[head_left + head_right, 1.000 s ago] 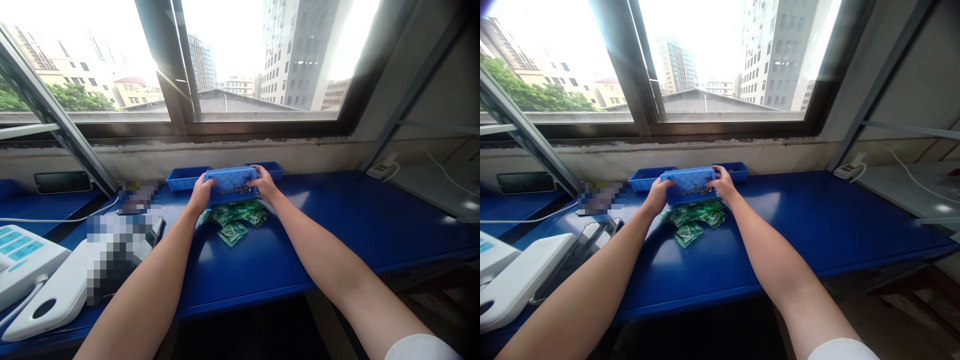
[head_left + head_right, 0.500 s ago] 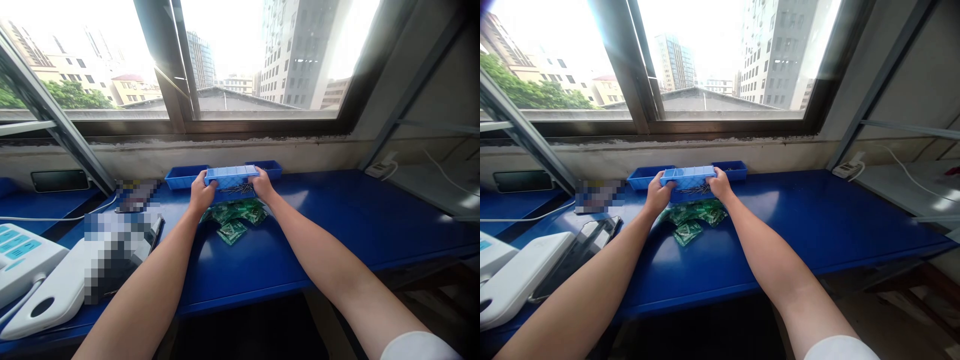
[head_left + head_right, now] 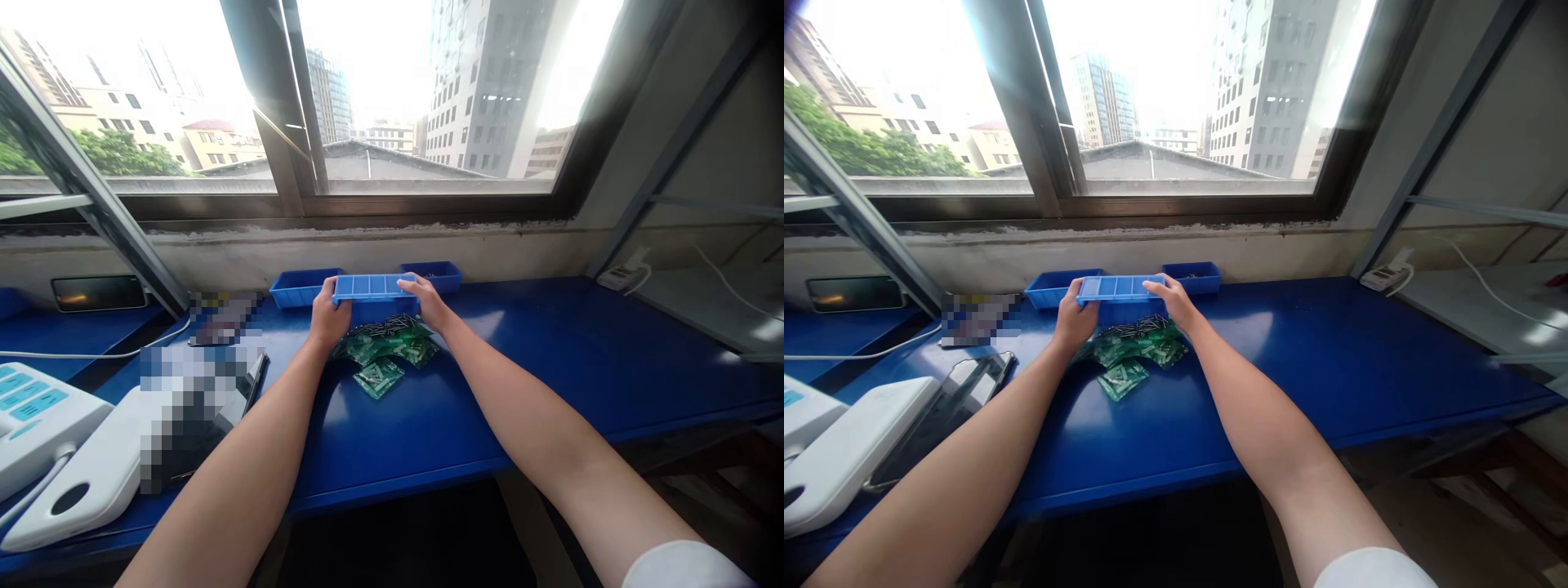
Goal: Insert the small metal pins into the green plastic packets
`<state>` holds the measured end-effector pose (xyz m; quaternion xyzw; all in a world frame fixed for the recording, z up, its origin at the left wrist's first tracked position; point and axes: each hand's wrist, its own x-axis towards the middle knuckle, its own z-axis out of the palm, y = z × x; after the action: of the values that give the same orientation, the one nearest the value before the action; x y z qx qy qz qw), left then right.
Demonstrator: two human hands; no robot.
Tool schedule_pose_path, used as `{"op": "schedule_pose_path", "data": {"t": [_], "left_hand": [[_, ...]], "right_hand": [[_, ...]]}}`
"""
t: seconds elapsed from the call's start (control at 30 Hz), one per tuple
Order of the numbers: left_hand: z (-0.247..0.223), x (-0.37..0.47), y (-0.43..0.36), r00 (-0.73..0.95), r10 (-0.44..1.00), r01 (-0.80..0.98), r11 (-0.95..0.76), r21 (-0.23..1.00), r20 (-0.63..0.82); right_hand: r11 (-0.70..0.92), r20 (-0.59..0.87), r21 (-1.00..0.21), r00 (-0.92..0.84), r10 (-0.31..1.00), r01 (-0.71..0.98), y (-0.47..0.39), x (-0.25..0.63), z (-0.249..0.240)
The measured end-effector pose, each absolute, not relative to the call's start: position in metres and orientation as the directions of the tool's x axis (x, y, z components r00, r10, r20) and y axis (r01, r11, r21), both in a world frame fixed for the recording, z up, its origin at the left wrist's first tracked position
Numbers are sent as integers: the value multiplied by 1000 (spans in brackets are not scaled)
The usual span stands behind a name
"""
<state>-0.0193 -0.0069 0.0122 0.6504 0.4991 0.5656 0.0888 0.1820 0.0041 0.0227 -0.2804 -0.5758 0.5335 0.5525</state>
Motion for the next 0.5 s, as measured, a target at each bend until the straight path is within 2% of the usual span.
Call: {"op": "schedule_pose_path", "data": {"t": [0.33,0.5], "left_hand": [[4,-33,-1,51,804,386,-562,731,592],[9,-33,-2,38,779,368,-593,716,626]], "right_hand": [[346,400,-910,-257,880,-229,-1,185,22],[401,459,-879,-230,858,-259,0,185,23]]}}
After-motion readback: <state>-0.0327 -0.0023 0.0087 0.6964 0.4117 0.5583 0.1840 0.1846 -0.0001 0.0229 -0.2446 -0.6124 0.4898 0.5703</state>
